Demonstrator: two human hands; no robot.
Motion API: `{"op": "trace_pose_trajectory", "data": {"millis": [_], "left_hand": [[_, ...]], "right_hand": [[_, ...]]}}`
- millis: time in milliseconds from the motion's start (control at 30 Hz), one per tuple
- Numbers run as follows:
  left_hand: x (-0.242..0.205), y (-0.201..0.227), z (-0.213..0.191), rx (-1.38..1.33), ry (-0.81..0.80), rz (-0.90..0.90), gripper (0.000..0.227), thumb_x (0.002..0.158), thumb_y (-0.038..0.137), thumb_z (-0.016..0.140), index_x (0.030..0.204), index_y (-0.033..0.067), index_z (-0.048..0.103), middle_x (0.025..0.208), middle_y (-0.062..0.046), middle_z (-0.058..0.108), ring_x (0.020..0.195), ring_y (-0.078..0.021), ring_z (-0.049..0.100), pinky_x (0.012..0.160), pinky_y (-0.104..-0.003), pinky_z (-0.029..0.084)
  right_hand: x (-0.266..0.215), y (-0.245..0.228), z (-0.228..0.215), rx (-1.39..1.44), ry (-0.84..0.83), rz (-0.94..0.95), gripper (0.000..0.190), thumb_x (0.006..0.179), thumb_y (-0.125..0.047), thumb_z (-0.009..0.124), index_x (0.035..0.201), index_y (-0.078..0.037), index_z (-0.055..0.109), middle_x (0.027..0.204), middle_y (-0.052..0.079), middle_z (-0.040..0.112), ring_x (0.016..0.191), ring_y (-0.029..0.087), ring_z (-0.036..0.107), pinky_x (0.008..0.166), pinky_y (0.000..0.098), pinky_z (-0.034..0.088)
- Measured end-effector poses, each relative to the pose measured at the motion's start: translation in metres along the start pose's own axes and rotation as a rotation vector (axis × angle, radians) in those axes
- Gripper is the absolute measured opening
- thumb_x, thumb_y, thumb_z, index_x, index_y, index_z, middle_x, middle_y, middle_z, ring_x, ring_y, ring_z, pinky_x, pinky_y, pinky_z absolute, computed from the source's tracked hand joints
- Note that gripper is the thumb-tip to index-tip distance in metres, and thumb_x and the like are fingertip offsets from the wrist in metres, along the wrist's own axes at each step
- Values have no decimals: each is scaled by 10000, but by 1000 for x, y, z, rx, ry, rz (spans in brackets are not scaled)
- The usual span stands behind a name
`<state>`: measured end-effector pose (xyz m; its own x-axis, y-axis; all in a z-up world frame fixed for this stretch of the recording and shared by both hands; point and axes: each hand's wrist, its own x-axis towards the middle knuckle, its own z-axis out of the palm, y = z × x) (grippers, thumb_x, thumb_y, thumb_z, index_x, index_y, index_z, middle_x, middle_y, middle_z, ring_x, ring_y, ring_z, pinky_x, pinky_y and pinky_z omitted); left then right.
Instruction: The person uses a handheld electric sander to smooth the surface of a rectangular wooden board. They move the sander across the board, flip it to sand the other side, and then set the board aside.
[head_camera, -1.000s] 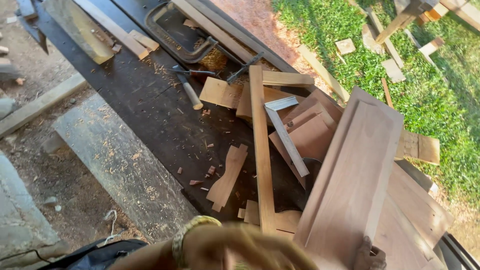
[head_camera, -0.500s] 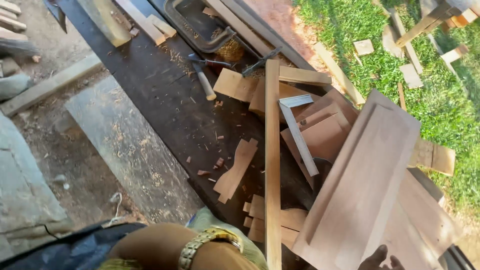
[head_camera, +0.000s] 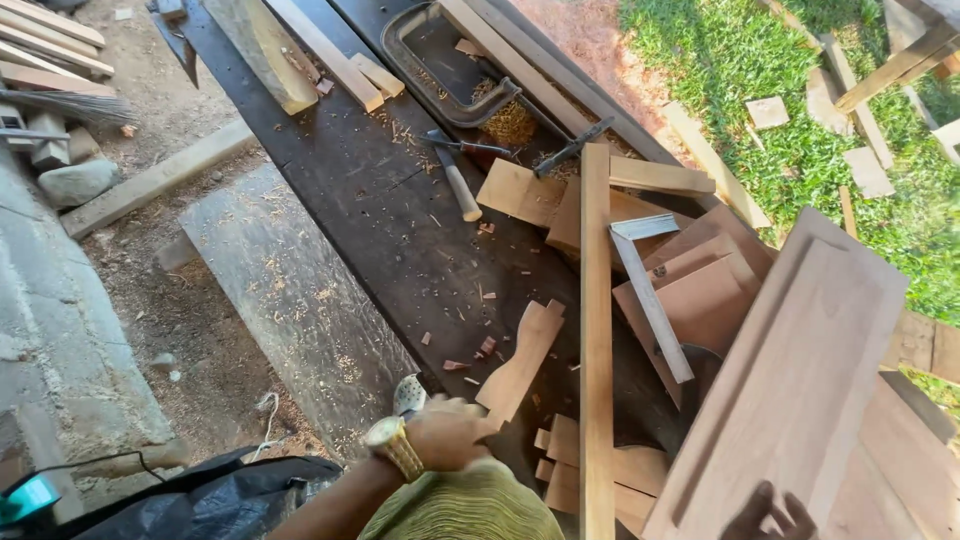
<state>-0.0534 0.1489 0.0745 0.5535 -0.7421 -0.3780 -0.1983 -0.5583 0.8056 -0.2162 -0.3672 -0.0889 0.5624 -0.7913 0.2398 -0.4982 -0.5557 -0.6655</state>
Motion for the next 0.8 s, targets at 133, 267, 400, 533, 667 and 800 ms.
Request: {"op": "trace_pose_trajectory", "data": {"millis": [133,267,400,533,667,800], "left_hand": [[-21,-148,43,346,-118,-308,240,889,161,610,1091,145,740,1041,-148,732,975,-327,699,869,-494,548],[-67,-283,51,190,-128,-463,211,855,220,673,1043,148,736,1034,-174,730,1021,-389,684,874,-484,554],[-133,-390,79,205,-199,-378,221,871,233,651,1059,150,732,1042,-159,724,1001,-364,678,866,-469,554],[-168,-433,83,191,-225,-344,237,892,249,621,1081,152,725,1052,-140,716,974,-330,671,857,-450,554],[-155,-459,65,182,-227,-319,254,913,266,592,1103,155,719,1062,-121,707,947,-297,664,847,-431,554],[-102,-499,33,179,-220,-297,273,934,283,562,1124,157,713,1073,-101,699,920,-263,657,837,-412,553]], "right_hand": [[-48,-95,45,30,37,-64,427,1063,-398,732,1290,-47,646,1140,136,676,1040,250,666,854,371,555],[-111,-272,45,55,-267,151,329,967,-308,691,1225,-109,643,1006,39,705,918,147,688,785,326,585],[-172,-330,85,13,-135,-237,244,918,-200,719,1109,-50,693,1068,126,683,1027,247,640,881,371,541],[-220,-378,103,-68,-230,-179,294,897,-240,760,1078,-23,677,1041,170,691,991,312,657,844,415,541],[-253,-378,117,-109,-246,-93,309,903,-306,735,1041,-37,674,1008,166,698,971,339,669,824,441,541],[-264,-350,121,-181,-227,-65,323,902,-326,721,1054,-45,677,1013,169,701,988,352,659,841,455,526]]}}
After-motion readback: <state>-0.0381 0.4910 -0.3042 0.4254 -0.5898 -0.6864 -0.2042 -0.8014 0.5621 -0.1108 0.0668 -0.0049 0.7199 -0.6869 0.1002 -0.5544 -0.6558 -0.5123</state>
